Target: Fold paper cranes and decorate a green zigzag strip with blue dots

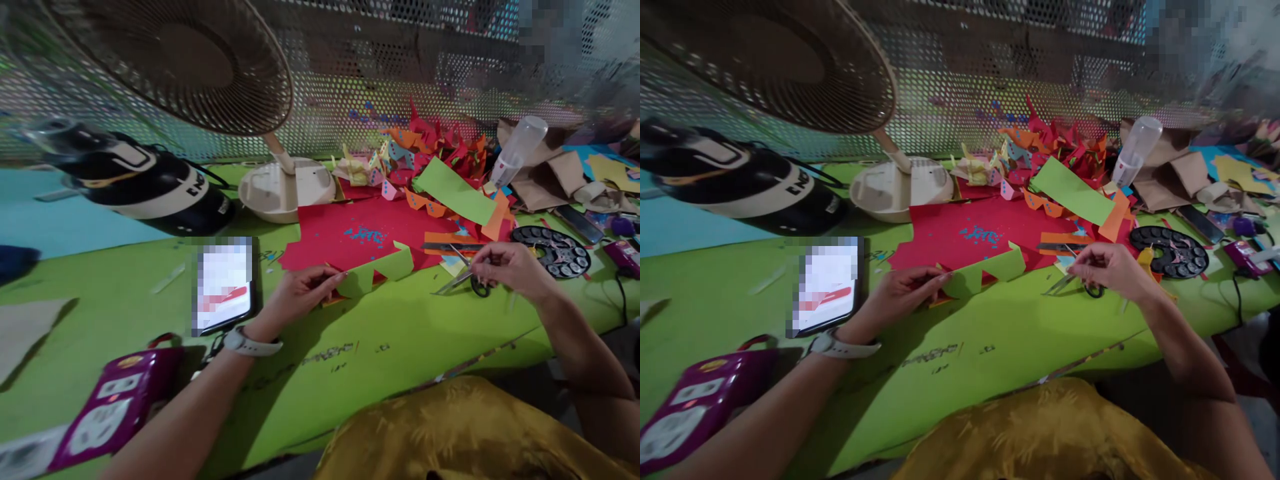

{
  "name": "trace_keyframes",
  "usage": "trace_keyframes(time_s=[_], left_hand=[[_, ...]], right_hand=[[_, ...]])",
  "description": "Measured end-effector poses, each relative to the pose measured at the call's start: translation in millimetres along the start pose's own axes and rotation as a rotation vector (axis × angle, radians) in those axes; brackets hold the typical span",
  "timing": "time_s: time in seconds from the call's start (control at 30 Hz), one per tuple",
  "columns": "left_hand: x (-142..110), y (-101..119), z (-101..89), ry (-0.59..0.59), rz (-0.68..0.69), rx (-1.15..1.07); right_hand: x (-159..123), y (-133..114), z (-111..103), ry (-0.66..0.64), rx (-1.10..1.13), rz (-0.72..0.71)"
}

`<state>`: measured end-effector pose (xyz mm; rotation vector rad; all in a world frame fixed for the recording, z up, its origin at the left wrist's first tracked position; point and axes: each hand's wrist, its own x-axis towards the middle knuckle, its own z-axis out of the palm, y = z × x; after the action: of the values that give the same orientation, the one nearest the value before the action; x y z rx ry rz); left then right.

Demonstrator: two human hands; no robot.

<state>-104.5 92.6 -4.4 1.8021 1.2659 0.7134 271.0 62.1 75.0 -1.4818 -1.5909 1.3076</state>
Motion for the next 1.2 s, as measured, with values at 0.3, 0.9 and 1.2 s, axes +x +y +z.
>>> trace_keyframes(time_s=[0.3, 0.9, 1.2], left_hand=[[-0.9, -1.7, 1.6, -0.006, -0.02, 0.005], [-0.2, -2.9, 10.4, -0.005, 0.011, -0.018], [-2.5, -2.7, -1.9, 0.018, -0.04, -0.052]], right_hand=[[4.8, -8.5, 36.5, -0.04, -0.118, -0.198], [13.8, 36.5, 50.4, -0.104, -0.12, 0.14], [-63.9, 65.9, -63.6, 0.622, -1.015, 0.09]])
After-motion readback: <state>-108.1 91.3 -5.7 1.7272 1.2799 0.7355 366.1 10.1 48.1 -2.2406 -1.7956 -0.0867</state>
